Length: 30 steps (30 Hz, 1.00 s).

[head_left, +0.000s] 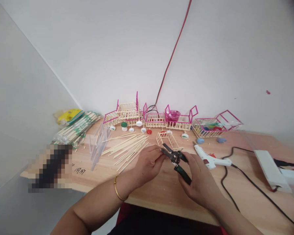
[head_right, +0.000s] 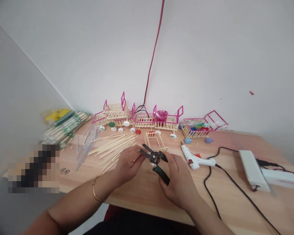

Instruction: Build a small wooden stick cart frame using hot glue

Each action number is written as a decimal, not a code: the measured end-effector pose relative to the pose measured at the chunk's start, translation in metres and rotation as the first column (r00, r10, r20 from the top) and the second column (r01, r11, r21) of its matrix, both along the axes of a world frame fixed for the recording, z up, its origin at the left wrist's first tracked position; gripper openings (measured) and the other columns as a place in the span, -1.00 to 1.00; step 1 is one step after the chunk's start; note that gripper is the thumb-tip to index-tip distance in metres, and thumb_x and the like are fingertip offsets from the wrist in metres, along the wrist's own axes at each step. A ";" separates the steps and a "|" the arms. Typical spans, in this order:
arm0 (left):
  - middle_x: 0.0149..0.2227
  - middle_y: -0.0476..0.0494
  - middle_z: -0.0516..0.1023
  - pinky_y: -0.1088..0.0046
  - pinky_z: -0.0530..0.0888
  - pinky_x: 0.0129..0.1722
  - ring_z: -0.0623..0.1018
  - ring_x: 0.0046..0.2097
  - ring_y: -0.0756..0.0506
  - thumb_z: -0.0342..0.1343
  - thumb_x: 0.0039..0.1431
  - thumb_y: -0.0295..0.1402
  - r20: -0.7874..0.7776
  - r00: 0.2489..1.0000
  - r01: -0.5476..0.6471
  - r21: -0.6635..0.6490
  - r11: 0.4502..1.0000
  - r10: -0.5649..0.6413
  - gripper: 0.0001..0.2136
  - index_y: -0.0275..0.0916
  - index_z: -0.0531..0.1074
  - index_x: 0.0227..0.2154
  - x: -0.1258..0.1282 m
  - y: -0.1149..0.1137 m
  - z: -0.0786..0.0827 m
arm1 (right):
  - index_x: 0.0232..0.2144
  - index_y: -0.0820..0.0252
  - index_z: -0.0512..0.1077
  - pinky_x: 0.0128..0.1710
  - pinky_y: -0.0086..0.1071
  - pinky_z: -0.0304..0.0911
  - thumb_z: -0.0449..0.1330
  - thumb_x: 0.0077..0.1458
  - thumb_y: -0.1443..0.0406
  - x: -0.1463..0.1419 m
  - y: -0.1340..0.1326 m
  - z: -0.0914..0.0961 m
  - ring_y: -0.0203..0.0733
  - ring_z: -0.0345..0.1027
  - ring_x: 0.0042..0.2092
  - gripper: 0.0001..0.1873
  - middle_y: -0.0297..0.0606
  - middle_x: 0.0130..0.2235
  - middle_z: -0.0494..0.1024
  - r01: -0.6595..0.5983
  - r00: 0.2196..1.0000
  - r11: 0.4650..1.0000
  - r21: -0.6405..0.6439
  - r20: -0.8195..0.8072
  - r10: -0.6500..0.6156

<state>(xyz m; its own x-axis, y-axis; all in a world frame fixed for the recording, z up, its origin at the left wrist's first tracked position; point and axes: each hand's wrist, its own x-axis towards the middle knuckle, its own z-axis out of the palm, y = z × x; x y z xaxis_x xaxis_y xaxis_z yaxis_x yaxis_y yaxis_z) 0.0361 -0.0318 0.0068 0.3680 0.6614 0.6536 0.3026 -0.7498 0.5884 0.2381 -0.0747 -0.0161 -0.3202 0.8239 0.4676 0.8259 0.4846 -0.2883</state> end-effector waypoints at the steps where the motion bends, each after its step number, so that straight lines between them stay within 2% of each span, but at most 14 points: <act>1: -0.37 -0.18 0.53 0.46 0.41 -0.27 0.50 -0.29 -0.05 -0.02 0.22 -0.47 -0.008 1.000 0.003 -0.016 1.000 -0.003 -0.84 -0.31 0.46 -0.35 0.001 0.000 0.000 | 0.12 0.30 0.06 -0.03 -0.08 0.22 0.14 -0.04 0.32 0.002 0.000 0.000 0.09 0.22 -0.01 -0.35 0.04 -0.04 0.34 -0.005 1.000 1.000 -0.009 0.012 0.005; 7: -0.46 -0.11 0.49 0.50 0.35 -0.35 0.46 -0.38 -0.02 -0.01 0.22 -0.42 0.009 1.000 -0.009 -0.166 0.986 0.010 -0.82 -0.31 0.48 -0.39 0.004 -0.003 0.000 | 0.06 0.30 0.11 -0.13 -0.07 0.27 0.13 -0.03 0.29 0.013 0.002 -0.002 0.10 0.30 -0.09 -0.42 0.04 -0.11 0.38 0.003 0.996 0.999 -0.035 0.093 0.000; 11: -0.44 -0.10 0.51 0.51 0.34 -0.32 0.46 -0.36 -0.01 0.01 0.20 -0.41 0.054 0.999 0.012 -0.236 0.972 0.001 -0.84 -0.29 0.48 -0.38 0.006 -0.005 0.001 | -0.04 0.26 0.18 -0.24 -0.19 0.31 0.10 -0.02 0.32 0.017 0.004 0.001 0.02 0.36 -0.18 -0.56 -0.06 -0.22 0.42 0.031 0.997 0.995 -0.091 0.067 -0.025; 14: -0.48 -0.07 0.48 0.51 0.34 -0.32 0.45 -0.39 0.01 0.03 0.19 -0.37 0.107 0.994 0.046 -0.338 0.940 -0.011 -0.84 -0.29 0.47 -0.42 0.005 -0.005 0.002 | -0.05 0.20 0.18 -0.30 -0.25 0.32 0.09 -0.01 0.34 0.021 0.004 0.013 -0.06 0.36 -0.24 -0.58 -0.14 -0.26 0.41 0.023 1.000 0.987 -0.157 0.002 -0.023; 16: -0.50 -0.05 0.47 0.52 0.35 -0.34 0.44 -0.42 0.03 0.03 0.19 -0.34 0.205 0.978 0.121 -0.463 0.878 -0.027 -0.82 -0.29 0.47 -0.43 0.004 -0.003 0.003 | -0.01 0.18 0.15 -0.27 -0.24 0.32 0.09 0.03 0.31 0.026 0.001 0.025 -0.08 0.35 -0.23 -0.56 -0.13 -0.22 0.40 0.018 0.998 0.989 -0.147 -0.062 -0.027; 18: -0.48 -0.06 0.48 0.52 0.36 -0.35 0.43 -0.44 0.04 0.06 0.17 -0.30 0.351 0.936 0.230 -0.579 0.782 -0.016 -0.81 -0.31 0.47 -0.43 0.003 0.002 0.003 | 0.06 0.17 0.11 -0.16 -0.18 0.31 0.08 0.09 0.26 0.033 -0.006 0.036 -0.05 0.34 -0.13 -0.52 -0.06 -0.11 0.39 0.003 0.996 0.991 -0.132 -0.083 -0.014; 21: -0.44 -0.08 0.50 0.53 0.36 -0.38 0.41 -0.47 0.08 0.16 0.09 -0.29 0.572 0.816 0.415 -0.674 0.611 0.076 -0.82 -0.33 0.48 -0.45 0.002 0.008 0.001 | 0.15 0.08 0.10 0.01 -0.09 0.24 0.12 0.08 0.22 0.043 -0.020 0.041 0.04 0.24 0.07 -0.42 -0.04 0.06 0.33 -0.128 0.990 0.966 -0.226 0.031 0.138; 24: -0.43 -0.08 0.50 0.55 0.35 -0.44 0.39 -0.52 0.11 0.24 0.01 -0.30 0.693 0.702 0.567 -0.683 0.460 0.164 -0.81 -0.35 0.48 -0.42 0.003 0.013 -0.001 | 0.15 0.08 0.18 0.05 -0.04 0.21 0.23 -0.03 0.17 0.045 -0.025 0.029 0.12 0.19 0.12 -0.32 -0.04 0.09 0.32 -0.238 0.947 0.908 -0.346 0.126 0.297; 25: -0.43 -0.09 0.50 0.55 0.35 -0.44 0.39 -0.52 0.11 0.26 -0.01 -0.30 0.711 0.682 0.600 -0.679 0.423 0.174 -0.80 -0.36 0.48 -0.41 0.003 0.014 -0.002 | 0.11 0.08 0.25 0.05 -0.04 0.22 0.23 -0.04 0.19 0.044 -0.024 0.023 0.10 0.22 0.09 -0.38 -0.06 0.05 0.35 -0.265 0.935 0.890 -0.371 0.126 0.331; 27: -0.43 -0.09 0.49 0.55 0.35 -0.45 0.38 -0.52 0.12 0.29 -0.05 -0.30 0.728 0.662 0.642 -0.673 0.368 0.177 -0.77 -0.39 0.49 -0.40 0.003 0.015 -0.003 | -0.01 0.11 0.35 0.00 -0.13 0.27 0.08 0.09 0.34 0.040 -0.015 0.011 -0.03 0.29 0.03 -0.62 -0.07 -0.03 0.41 -0.261 0.944 0.899 -0.352 0.101 0.314; 30: -0.42 -0.09 0.49 0.55 0.37 -0.44 0.37 -0.51 0.13 0.33 -0.10 -0.32 0.729 0.657 0.661 -0.679 0.320 0.191 -0.73 -0.40 0.49 -0.38 0.003 0.017 -0.005 | -0.12 0.13 0.41 -0.03 -0.09 0.27 0.03 0.13 0.40 0.036 -0.001 -0.001 -0.05 0.31 -0.03 -0.72 -0.07 -0.09 0.43 -0.254 0.953 0.934 -0.250 0.102 0.287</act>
